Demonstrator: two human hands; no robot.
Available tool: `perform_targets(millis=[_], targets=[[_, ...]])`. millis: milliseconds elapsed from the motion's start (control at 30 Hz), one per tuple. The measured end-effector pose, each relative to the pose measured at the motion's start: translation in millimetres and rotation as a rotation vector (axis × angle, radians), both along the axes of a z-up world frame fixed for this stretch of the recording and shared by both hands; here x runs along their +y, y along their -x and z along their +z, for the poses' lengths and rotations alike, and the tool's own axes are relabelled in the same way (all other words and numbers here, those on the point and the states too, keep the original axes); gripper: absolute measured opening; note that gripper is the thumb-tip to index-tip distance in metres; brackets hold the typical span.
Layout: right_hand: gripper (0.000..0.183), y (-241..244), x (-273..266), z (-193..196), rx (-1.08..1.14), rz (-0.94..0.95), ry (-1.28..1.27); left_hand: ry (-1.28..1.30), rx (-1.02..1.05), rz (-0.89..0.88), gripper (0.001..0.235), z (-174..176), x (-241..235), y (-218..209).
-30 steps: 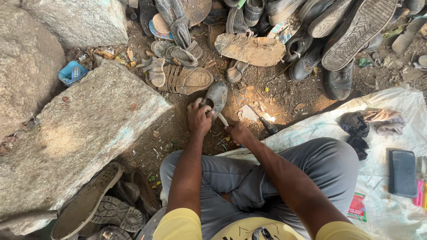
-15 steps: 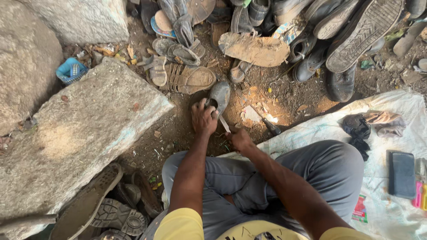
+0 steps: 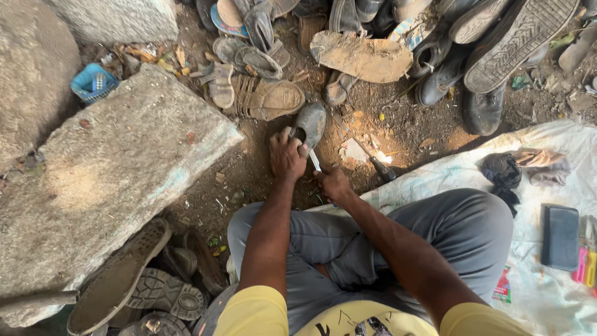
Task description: The person sits on a sack and uses a knife to scrape and clean the soles and edges of several worn shoes. They handle each shoe one at a time, turning them over to access different areas, and place them aside after working on them.
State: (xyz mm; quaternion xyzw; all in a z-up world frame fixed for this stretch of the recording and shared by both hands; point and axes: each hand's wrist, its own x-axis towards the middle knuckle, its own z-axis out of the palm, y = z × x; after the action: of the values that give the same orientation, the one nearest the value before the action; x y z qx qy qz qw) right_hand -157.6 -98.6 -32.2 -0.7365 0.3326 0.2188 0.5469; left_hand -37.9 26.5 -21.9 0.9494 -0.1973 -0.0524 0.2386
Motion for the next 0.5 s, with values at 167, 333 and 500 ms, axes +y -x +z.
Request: perform_targets(millis=[167,333,500], targets=[[0.037,36.9,33.1,-46.7,-0.078,0.182,0.219,-0.018,-0.057,0.061,0.020,-3.3,-6.6,-13.3],[0.043,39.0,34.4,-55.1,-0.421,0.164,0.384,0.112,-0.081,0.081,0.016,-6.1,3.5,-6.9],[0.049,35.3,4.5,5.7,-0.163,0.107,0.368,0.130,-0.105,0.085,0.020,-3.2,-2.8,-12.7]])
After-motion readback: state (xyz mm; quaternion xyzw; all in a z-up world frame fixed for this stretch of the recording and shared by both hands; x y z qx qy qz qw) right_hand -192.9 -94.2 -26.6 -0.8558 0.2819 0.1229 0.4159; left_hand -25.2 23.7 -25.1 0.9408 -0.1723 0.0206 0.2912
